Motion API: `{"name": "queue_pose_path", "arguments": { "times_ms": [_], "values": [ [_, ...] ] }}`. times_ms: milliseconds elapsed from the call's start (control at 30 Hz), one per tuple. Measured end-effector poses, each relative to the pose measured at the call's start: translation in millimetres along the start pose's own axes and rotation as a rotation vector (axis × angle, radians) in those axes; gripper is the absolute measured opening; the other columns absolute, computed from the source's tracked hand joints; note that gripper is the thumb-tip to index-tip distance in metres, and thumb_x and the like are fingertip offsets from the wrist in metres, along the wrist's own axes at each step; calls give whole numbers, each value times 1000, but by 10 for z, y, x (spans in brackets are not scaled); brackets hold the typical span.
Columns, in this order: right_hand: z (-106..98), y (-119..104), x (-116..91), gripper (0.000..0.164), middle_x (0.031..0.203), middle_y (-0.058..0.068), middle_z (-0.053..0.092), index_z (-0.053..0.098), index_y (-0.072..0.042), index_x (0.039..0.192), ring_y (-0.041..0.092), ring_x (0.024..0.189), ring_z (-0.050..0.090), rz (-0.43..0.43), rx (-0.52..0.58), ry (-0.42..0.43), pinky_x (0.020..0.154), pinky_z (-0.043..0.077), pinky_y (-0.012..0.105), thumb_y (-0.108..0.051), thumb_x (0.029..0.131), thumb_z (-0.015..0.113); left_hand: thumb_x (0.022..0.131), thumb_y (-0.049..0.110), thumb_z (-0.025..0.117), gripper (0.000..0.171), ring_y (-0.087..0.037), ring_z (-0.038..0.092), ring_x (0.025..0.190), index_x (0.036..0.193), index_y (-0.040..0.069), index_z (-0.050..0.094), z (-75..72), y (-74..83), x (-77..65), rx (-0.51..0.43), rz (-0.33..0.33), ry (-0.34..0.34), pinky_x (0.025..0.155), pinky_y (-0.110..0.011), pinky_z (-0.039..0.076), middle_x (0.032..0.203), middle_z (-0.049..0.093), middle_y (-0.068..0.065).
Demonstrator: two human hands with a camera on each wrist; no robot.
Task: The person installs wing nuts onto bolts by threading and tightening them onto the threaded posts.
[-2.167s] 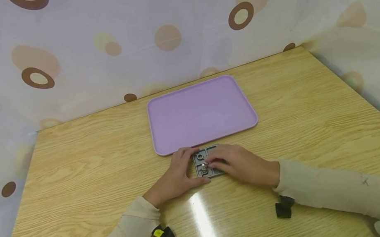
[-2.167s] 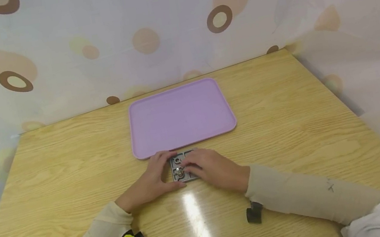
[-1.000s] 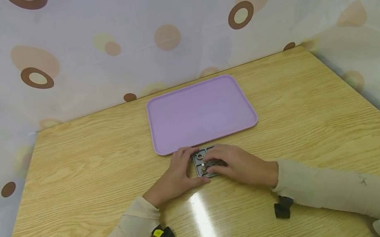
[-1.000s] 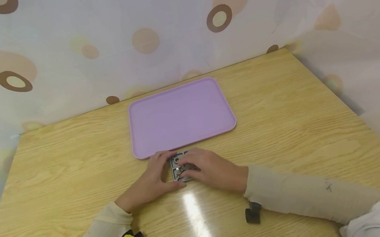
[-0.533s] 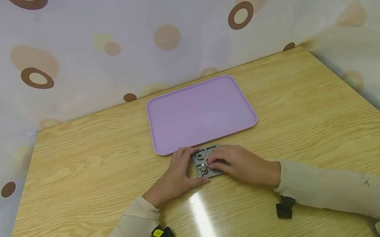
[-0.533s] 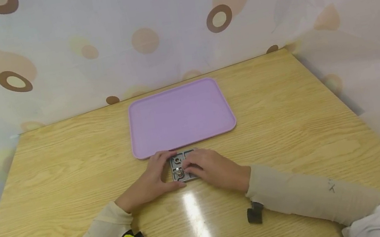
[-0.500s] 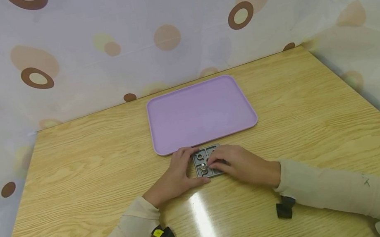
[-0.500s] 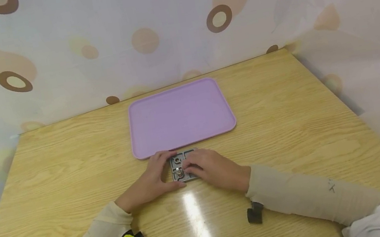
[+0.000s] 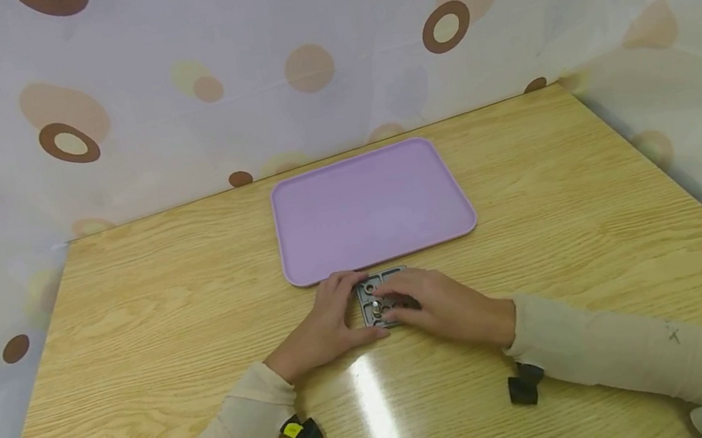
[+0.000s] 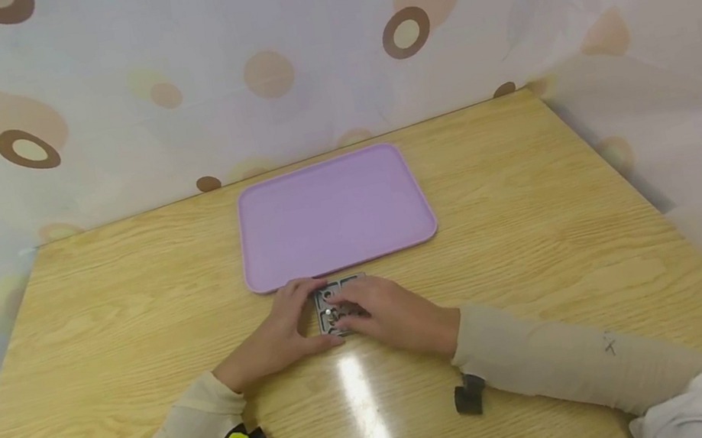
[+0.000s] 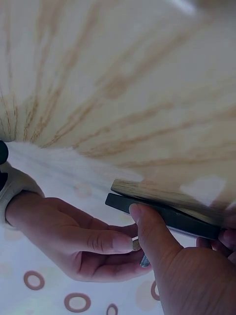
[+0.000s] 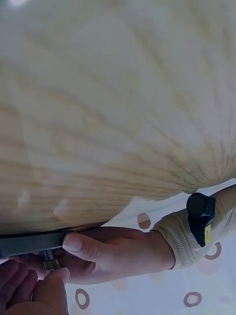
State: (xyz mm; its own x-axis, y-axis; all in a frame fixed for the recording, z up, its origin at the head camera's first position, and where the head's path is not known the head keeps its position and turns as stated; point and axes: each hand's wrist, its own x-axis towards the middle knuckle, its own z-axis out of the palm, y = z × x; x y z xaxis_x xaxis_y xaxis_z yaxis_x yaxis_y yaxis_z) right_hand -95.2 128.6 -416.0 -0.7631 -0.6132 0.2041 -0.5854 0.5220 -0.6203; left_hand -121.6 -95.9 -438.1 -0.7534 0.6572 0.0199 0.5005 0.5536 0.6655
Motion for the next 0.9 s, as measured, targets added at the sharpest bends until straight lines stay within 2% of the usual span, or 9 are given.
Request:
{"name": "queue_pose_path", "arguments": {
  "times_ms": [100,267,500,900],
  "values": [
    [7,-4,11,36,118,0,57,57,-9,123,11,108,51,-18,8,0,90,44,32,-22,90,63,76,46,73,84,-19,27,125,140,8,33,-2,0,2,3,2,-1,103,-39,30,135,32,-6],
    [20,-2,26,34,118,-2,57,58,-10,121,10,108,50,-33,14,-5,91,44,31,-23,90,62,77,47,72,84,-19,27,125,140,8,32,-10,7,0,0,-4,-7,103,-39,30,136,32,-6],
    [5,4,20,29,112,-6,58,60,-13,116,7,104,52,-17,24,1,89,45,30,-25,90,62,77,46,73,85,-20,26,124,140,8,32,-16,20,-6,-9,-13,-14,103,-40,30,136,32,-7],
    [-21,28,0,18,105,-8,59,62,-16,111,4,97,54,20,-4,2,85,46,27,-15,93,58,76,44,74,85,-21,27,124,140,7,32,-21,31,-3,-9,-10,-10,103,-40,30,136,32,-8]
  ]
}}
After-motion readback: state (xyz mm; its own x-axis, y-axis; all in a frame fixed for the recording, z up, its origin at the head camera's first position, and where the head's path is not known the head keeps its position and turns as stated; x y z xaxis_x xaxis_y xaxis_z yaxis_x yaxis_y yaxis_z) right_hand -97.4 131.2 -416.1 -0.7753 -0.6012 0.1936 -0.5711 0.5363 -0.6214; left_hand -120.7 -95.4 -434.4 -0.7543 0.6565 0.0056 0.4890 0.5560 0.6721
